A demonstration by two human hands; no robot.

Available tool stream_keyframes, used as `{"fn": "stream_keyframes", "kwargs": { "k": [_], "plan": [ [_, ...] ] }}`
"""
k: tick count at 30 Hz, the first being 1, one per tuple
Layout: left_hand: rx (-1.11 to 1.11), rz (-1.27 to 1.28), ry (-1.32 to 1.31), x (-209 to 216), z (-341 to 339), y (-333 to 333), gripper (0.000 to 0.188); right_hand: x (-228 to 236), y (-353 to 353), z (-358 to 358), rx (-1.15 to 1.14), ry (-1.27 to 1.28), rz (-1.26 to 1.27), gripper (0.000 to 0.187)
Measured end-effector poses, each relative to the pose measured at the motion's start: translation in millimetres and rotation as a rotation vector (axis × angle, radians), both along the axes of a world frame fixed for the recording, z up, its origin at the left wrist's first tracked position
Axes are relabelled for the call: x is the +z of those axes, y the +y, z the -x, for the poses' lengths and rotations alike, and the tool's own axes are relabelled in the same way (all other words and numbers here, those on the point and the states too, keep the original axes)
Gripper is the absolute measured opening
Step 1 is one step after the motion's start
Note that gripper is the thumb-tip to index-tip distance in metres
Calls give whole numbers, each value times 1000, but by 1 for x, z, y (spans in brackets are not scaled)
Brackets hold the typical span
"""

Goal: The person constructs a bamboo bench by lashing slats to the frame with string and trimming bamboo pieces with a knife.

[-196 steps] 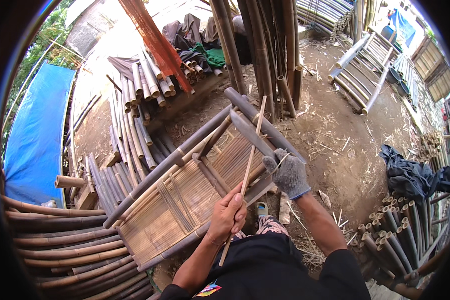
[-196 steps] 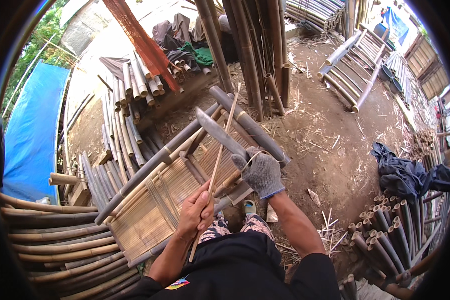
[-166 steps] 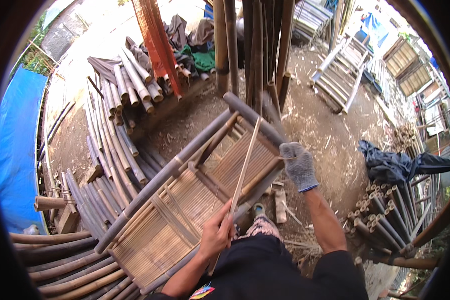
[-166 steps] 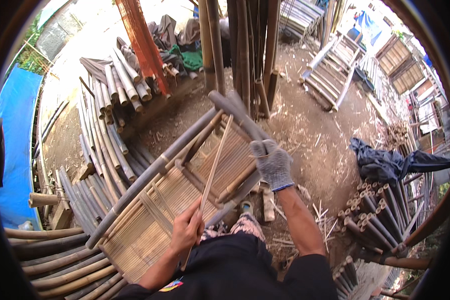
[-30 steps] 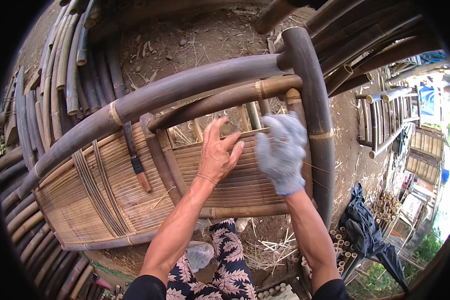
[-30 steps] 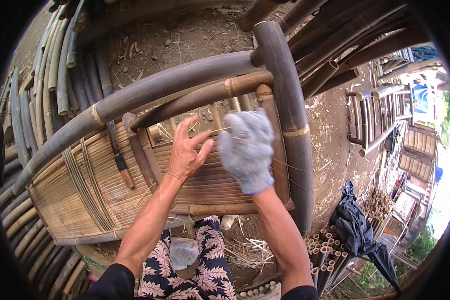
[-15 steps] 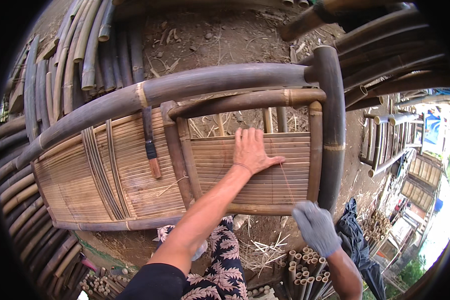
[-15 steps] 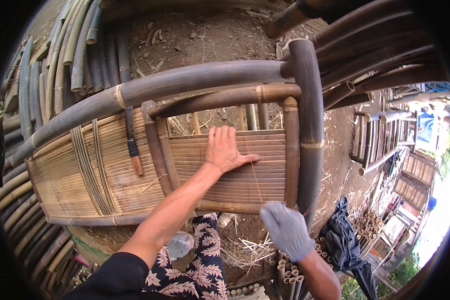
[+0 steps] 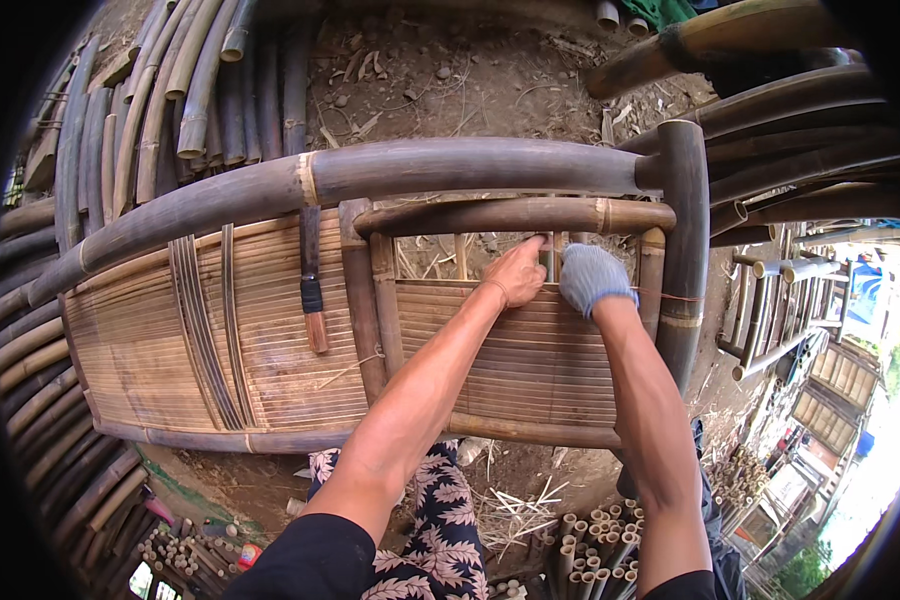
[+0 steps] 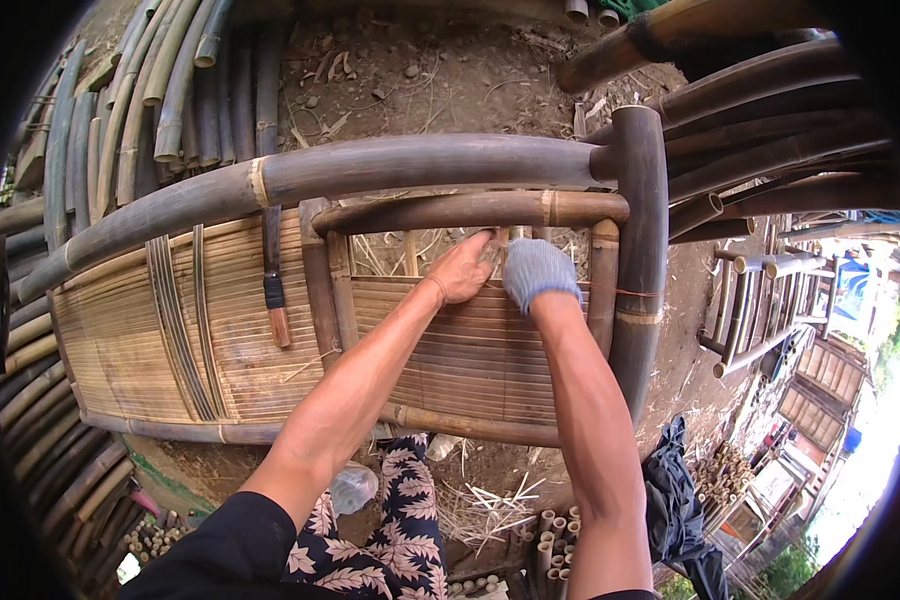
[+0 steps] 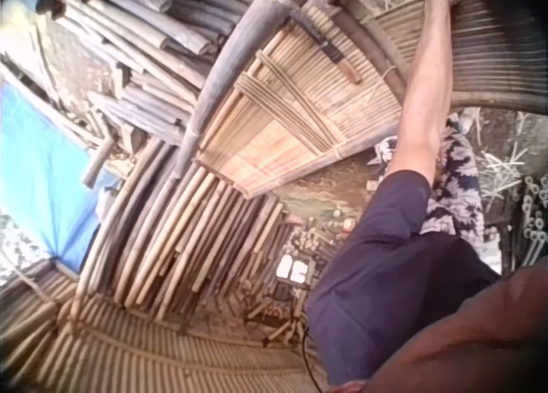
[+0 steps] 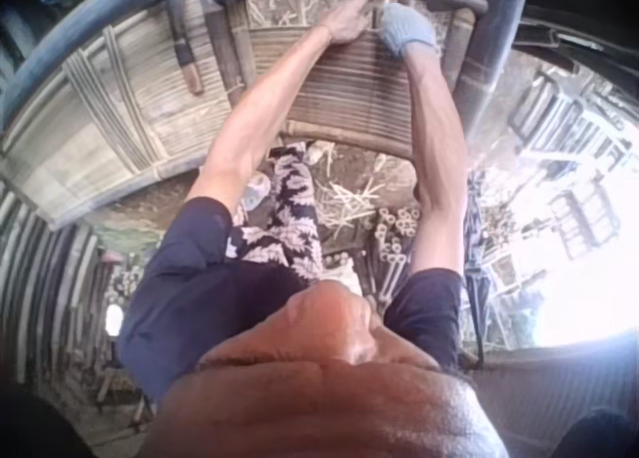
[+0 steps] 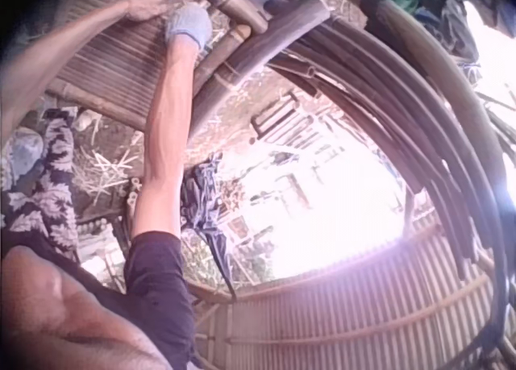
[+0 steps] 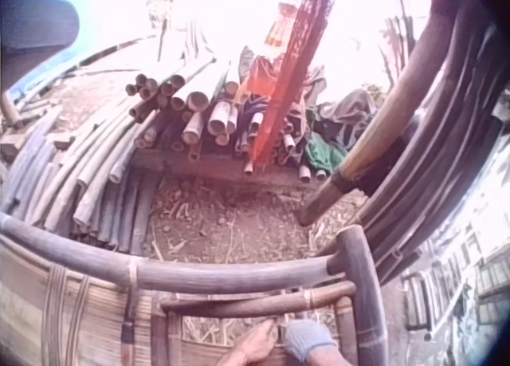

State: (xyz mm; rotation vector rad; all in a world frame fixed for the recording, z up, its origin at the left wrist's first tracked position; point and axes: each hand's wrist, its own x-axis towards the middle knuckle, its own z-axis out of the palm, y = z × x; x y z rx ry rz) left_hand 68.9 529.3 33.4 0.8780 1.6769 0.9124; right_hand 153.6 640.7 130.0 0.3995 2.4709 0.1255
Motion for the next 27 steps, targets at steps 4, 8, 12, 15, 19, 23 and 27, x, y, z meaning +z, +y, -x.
{"fn": "stream_keyframes", "kwargs": {
  "k": [4, 8, 12, 15, 19, 23, 27],
  "plan": [
    [-128, 59, -253, 11, -1, 12, 34, -25, 65, -38, 306, -22, 506, 17],
    [90, 39, -182, 30, 19, -15, 24, 29, 6, -7, -433, 139, 238, 22],
    [-53, -250, -456, 49, 25, -32, 20, 71, -32, -31, -259, 621, 302, 19],
    [-190, -293, -586, 56, 39, -31, 20, 87, -51, -71, -510, 712, 531, 19],
    [-29, -283, -576, 50, 31, -30, 26, 220, -103, -137, -1267, 551, 612, 19],
    [235, -150, -343, 33, 7, -30, 40, 339, -101, -313, -1278, 815, -127, 16],
    [115, -68, -129, 24, -15, -38, 55, 376, -64, -414, -1317, -82, -617, 23]
  ]
}}
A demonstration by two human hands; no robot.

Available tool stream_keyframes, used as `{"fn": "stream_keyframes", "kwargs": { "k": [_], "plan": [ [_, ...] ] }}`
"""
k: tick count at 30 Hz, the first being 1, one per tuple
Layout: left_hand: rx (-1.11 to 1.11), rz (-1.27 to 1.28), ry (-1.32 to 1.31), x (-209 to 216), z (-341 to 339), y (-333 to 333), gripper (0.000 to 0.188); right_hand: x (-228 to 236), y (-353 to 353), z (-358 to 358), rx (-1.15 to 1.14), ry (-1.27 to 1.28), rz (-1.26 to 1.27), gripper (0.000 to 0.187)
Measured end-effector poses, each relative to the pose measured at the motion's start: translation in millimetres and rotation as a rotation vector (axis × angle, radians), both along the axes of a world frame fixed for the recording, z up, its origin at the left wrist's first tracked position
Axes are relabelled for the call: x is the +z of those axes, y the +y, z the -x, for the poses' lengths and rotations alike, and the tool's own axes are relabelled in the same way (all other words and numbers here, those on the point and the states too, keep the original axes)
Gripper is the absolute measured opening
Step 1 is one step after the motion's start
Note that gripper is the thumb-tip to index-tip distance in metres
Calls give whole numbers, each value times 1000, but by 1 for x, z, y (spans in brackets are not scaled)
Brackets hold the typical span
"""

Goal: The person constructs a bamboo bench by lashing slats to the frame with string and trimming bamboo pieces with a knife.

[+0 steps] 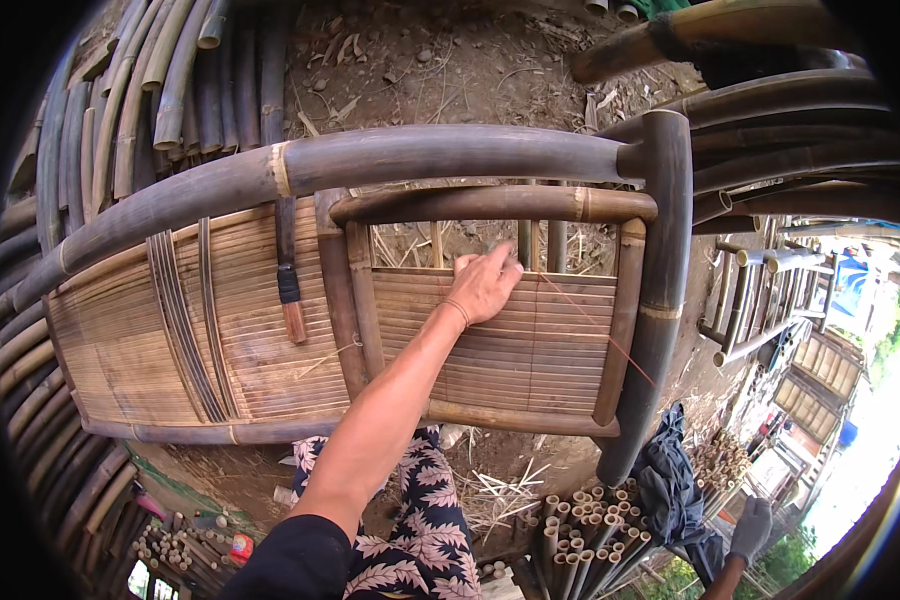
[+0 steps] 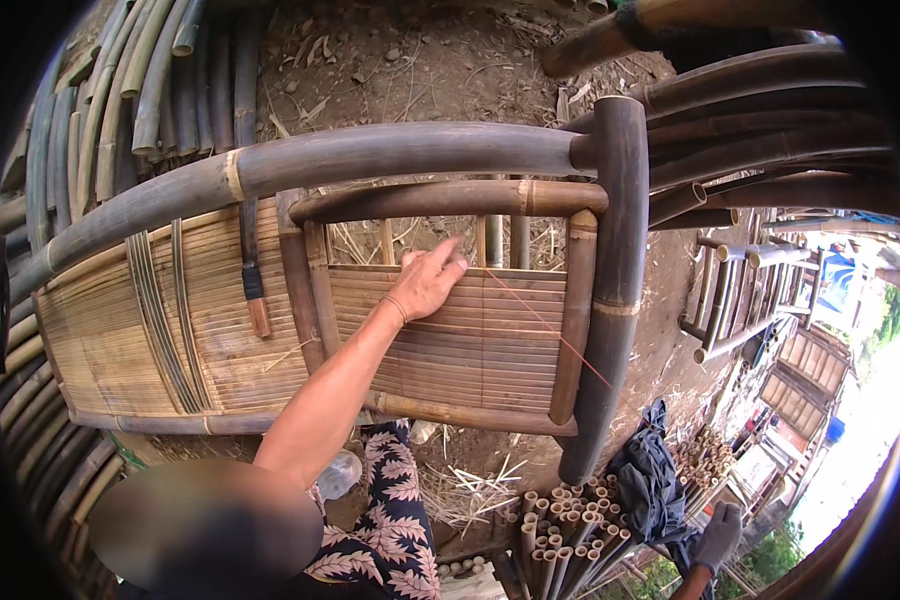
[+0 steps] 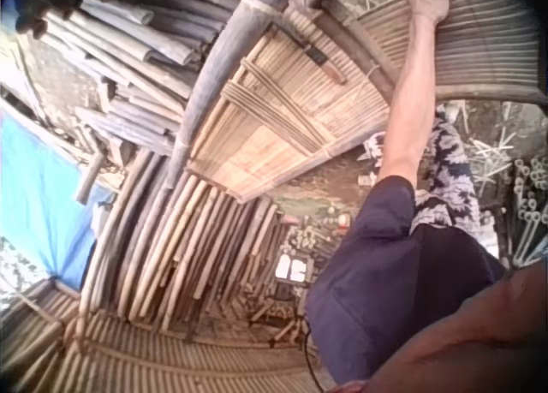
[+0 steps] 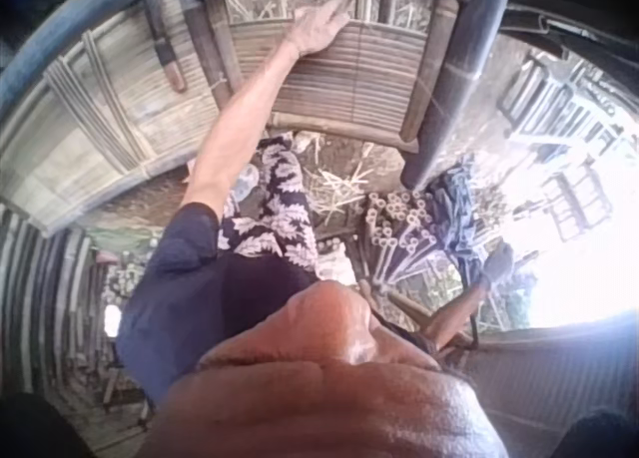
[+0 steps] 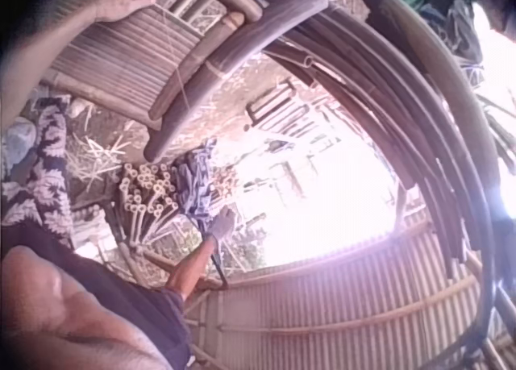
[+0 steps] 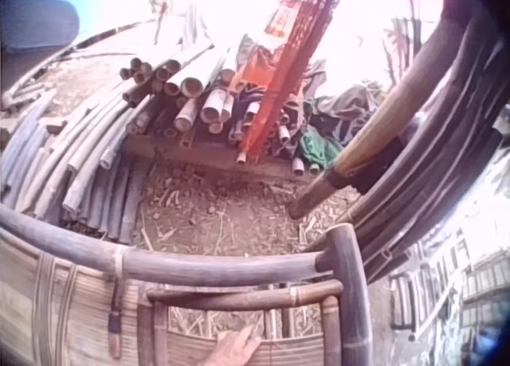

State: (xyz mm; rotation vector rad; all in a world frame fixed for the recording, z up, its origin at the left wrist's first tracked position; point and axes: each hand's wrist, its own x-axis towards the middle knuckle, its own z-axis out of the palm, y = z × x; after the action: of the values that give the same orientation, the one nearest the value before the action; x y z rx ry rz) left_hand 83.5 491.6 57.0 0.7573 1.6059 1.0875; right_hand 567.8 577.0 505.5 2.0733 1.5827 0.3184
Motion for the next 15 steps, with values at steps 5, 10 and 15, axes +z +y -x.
{"fn": "stream_keyframes", "kwargs": {
  "k": [5, 10, 15],
  "plan": [
    [-185, 3, 181, 4, -4, -1, 51, -145, -23, 150, 759, 94, -180, 54],
    [-149, -36, 304, -9, 1, -6, 45, -288, -34, 346, 990, 490, 101, 49],
    [-187, -45, 273, -3, -9, 0, 38, -328, -32, 360, 654, 489, 205, 27]
  ]
}}
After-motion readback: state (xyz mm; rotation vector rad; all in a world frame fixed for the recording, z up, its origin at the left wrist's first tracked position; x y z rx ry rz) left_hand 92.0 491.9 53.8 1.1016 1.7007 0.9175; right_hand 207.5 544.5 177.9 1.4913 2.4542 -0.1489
